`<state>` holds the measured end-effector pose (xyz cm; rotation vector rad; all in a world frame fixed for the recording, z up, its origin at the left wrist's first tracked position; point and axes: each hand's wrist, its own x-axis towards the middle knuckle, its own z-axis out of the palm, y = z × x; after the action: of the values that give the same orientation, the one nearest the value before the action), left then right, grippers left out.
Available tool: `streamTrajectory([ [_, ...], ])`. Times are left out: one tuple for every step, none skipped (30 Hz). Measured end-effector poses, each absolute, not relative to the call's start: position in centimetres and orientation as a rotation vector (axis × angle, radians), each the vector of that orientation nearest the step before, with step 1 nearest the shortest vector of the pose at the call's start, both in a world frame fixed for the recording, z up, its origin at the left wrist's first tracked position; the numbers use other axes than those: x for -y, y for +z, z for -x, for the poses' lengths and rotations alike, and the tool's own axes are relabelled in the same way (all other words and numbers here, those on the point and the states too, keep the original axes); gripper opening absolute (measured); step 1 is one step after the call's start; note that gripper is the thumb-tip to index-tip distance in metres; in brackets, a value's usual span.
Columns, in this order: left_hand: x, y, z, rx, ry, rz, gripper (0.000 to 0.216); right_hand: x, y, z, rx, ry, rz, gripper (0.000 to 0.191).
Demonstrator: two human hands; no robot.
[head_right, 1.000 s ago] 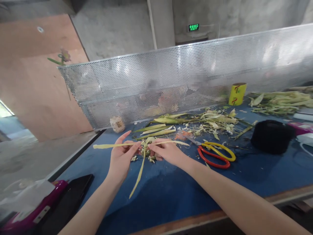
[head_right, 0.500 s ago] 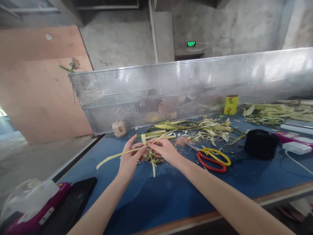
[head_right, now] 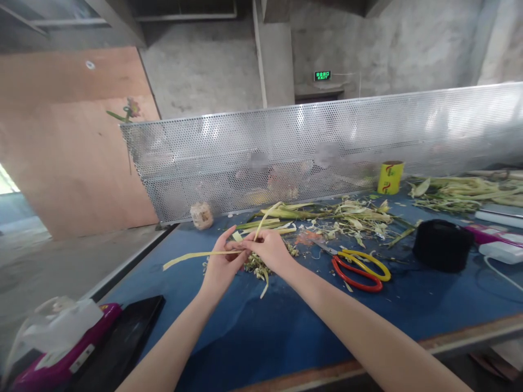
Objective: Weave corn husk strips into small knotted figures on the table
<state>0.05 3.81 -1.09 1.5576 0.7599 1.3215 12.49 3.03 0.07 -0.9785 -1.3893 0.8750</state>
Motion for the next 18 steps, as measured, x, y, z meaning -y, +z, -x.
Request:
streamTrajectory([
  [-3.8,-1.2,-0.1,-0.763,1.316,-1.542,0.062,-3.2,0.0,-12.5,1.391,0.89,0.975,0.014],
  [-3.8,-1.2,-0.1,-0.767,1.312,-1.525,0.061,-3.3,-0.1,-12.5,1.395,0.912,0.972,0.015],
  [-3.8,-1.3,-0.2,-0.771,1.308,-1.508,0.061,-3.5,-0.2,-12.5,1.399,0.936,0.969,0.017],
  [-3.8,-1.4,-0.2,-0.77,1.302,-1.497,0.063,-3.7,-0.3,-12.5,1.403,0.959,0.963,0.019],
  [-3.8,-1.4,-0.1,-0.767,1.298,-1.493,0.067,-3.8,-0.4,-12.5,1.408,0.979,0.953,0.022],
  [-3.8,-1.5,-0.1,-0.765,1.296,-1.497,0.07,-3.9,-0.4,-12.6,1.411,0.994,0.939,0.024],
  [-3.7,-1.5,-0.1,-0.764,1.3,-1.508,0.073,-3.9,-0.4,-12.6,1.412,1.003,0.92,0.026],
  [-3.7,-1.4,0.0,-0.762,1.314,-1.517,0.074,-3.8,-0.4,-12.7,1.41,1.008,0.898,0.029],
  [-3.6,-1.3,0.0,-0.763,1.339,-1.517,0.073,-3.7,-0.4,-12.8,1.405,1.008,0.873,0.03],
  [-3.6,-1.2,0.0,-0.766,1.368,-1.508,0.071,-3.5,-0.5,-12.8,1.399,1.004,0.849,0.031],
  [-3.5,-1.0,0.0,-0.769,1.395,-1.493,0.07,-3.3,-0.5,-12.9,1.393,1.0,0.827,0.032],
  [-3.4,-0.9,0.0,-0.766,1.412,-1.479,0.071,-3.1,-0.6,-13.0,1.392,0.998,0.81,0.032],
  [-3.3,-0.7,0.0,-0.761,1.416,-1.468,0.074,-2.9,-0.7,-13.1,1.394,0.998,0.797,0.032],
  [-3.2,-0.5,0.0,-0.756,1.406,-1.464,0.079,-2.7,-0.8,-13.2,1.399,1.003,0.789,0.032],
  [-3.0,-0.4,0.0,-0.75,1.383,-1.469,0.083,-2.6,-0.9,-13.3,1.403,1.011,0.782,0.032],
  [-2.9,-0.3,0.0,-0.744,1.364,-1.475,0.086,-2.5,-0.9,-13.4,1.403,1.022,0.776,0.032],
  [-2.9,-0.3,-0.1,-0.741,1.353,-1.48,0.087,-2.4,-1.0,-13.5,1.399,1.033,0.767,0.032],
  [-2.8,-0.3,-0.1,-0.736,1.346,-1.485,0.087,-2.3,-1.0,-13.6,1.391,1.037,0.758,0.032],
])
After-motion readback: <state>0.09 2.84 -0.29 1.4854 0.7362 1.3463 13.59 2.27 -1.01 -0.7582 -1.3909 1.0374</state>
